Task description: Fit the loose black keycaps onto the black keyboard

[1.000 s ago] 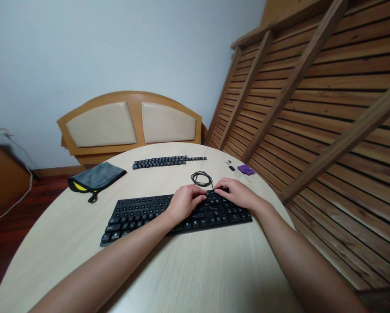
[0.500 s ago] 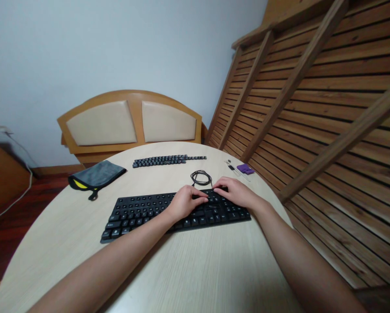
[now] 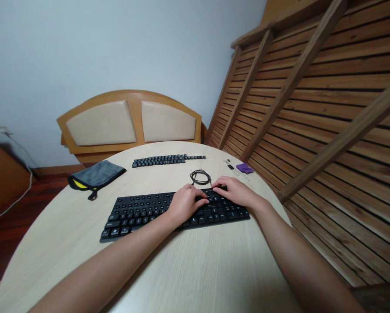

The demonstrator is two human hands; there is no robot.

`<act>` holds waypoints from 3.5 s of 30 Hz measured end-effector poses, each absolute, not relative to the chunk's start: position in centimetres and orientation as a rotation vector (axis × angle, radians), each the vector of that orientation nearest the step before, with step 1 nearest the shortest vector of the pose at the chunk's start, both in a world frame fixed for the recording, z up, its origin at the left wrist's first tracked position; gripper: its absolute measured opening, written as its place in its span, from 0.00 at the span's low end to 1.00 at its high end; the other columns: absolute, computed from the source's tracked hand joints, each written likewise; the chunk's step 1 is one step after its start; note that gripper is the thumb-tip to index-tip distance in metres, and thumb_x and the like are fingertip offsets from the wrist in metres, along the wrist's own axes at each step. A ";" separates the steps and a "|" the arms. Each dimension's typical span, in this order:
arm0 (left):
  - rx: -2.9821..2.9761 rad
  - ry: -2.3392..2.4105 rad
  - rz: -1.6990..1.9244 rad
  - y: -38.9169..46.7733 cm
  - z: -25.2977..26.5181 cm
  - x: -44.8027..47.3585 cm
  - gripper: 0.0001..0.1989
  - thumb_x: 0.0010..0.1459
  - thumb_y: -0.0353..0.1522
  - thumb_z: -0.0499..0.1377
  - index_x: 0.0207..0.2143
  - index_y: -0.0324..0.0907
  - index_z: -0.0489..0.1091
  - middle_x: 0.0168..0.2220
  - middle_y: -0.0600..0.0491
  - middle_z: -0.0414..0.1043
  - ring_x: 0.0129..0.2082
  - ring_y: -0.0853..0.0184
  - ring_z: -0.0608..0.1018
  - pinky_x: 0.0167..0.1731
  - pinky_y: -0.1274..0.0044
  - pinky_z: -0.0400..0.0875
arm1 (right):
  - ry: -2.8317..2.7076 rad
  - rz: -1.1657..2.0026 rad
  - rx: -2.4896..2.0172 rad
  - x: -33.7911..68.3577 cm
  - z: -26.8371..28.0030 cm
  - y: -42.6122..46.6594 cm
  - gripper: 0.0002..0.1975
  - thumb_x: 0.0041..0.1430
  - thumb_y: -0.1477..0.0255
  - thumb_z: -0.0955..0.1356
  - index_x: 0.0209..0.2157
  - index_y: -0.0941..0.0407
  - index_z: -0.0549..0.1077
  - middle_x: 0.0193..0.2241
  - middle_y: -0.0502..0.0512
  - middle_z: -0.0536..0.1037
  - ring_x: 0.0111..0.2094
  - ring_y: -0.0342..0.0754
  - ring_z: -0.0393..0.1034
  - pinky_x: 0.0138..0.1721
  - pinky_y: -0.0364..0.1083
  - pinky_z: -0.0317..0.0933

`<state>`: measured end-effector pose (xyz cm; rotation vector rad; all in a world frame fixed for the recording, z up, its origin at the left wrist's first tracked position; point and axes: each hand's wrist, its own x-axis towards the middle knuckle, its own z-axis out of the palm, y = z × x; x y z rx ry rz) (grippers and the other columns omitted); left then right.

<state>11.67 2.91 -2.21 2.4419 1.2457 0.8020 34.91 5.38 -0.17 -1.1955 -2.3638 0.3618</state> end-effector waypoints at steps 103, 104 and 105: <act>3.067 1.449 0.220 20.2 -3.1 7.8 0.17 0.65 0.27 0.50 0.51 0.38 0.74 0.60 0.43 0.69 0.63 0.54 0.66 0.63 0.59 0.54 | -2.430 0.555 -1.285 33.1 -0.2 4.0 0.17 0.62 0.62 0.68 0.51 0.52 0.71 0.50 0.59 0.73 0.55 0.56 0.64 0.58 0.56 0.57; 3.074 1.430 0.221 20.0 -3.1 7.9 0.18 0.64 0.26 0.50 0.51 0.38 0.74 0.59 0.43 0.69 0.62 0.55 0.67 0.63 0.60 0.54 | -2.431 0.554 -1.283 33.1 -0.2 4.0 0.18 0.63 0.61 0.68 0.51 0.52 0.71 0.50 0.59 0.73 0.55 0.56 0.64 0.58 0.56 0.57; 3.081 1.409 0.218 19.8 -3.0 8.0 0.18 0.64 0.25 0.50 0.50 0.38 0.75 0.58 0.43 0.70 0.61 0.56 0.68 0.63 0.61 0.54 | -2.432 0.552 -1.280 33.1 -0.2 4.0 0.18 0.63 0.61 0.68 0.52 0.52 0.71 0.50 0.59 0.73 0.55 0.56 0.64 0.58 0.56 0.57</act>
